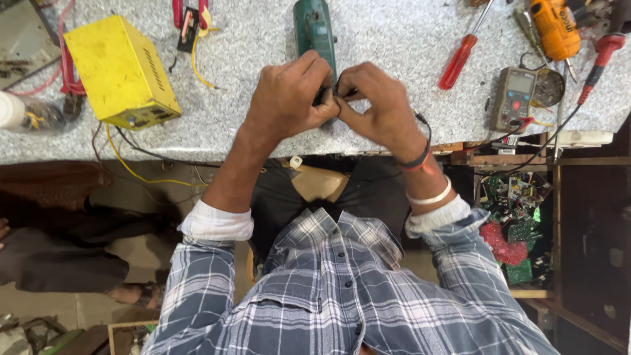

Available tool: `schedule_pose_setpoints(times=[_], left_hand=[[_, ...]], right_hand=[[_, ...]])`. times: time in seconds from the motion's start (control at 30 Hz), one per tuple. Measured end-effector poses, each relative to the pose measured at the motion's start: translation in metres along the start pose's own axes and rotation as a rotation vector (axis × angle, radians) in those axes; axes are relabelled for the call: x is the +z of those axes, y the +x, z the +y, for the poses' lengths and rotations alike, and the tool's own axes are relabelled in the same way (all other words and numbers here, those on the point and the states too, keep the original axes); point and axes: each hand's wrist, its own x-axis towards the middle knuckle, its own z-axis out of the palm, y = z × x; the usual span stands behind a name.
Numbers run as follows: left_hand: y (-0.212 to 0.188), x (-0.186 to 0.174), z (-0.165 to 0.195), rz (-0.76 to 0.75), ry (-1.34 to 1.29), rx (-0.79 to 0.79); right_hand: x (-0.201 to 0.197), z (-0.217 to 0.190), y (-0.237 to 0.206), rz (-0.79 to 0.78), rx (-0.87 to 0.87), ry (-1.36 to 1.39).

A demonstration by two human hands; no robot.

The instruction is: The person removes a strap from a green handheld electronic device and then uses a screwdriver to unscrew multiple screws from the device's casing. The person works at a cluttered workbench with various tools and electronic components visible.

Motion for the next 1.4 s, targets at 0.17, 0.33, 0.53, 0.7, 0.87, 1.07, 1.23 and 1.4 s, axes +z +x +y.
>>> schedule_pose_setpoints(times=[0.17, 0.33, 0.53, 0.7, 0.87, 1.07, 1.23, 1.4], left_hand=[[-0.001, 0.002, 0.000, -0.015, -0.016, -0.025], [-0.010, 0.001, 0.007, 0.062, -0.141, -0.087], [-0.018, 0.012, 0.025, 0.194, -0.180, -0.281], [-0.020, 0.019, 0.027, 0.217, -0.243, -0.363], [-0.016, 0.028, 0.028, 0.282, -0.271, -0.404], [-0.019, 0.029, 0.028, 0.289, -0.407, -0.421], [-0.020, 0.026, 0.017, 0.255, -0.491, -0.386], [-0.020, 0.032, 0.008, 0.219, -0.554, -0.356]], right_hand=[[0.004, 0.032, 0.003, -0.054, 0.035, 0.197], [0.008, 0.058, -0.007, -0.093, 0.287, 0.772], [0.023, 0.055, -0.021, 0.046, 0.264, 0.631], [0.019, 0.050, -0.015, 0.020, 0.376, 0.746], [0.006, 0.033, 0.002, -0.038, 0.329, 0.601], [-0.017, -0.010, 0.014, -0.052, -0.177, -0.346], [-0.022, -0.028, 0.024, -0.170, -0.194, -0.563], [-0.033, -0.020, 0.039, -0.352, -0.116, -0.507]])
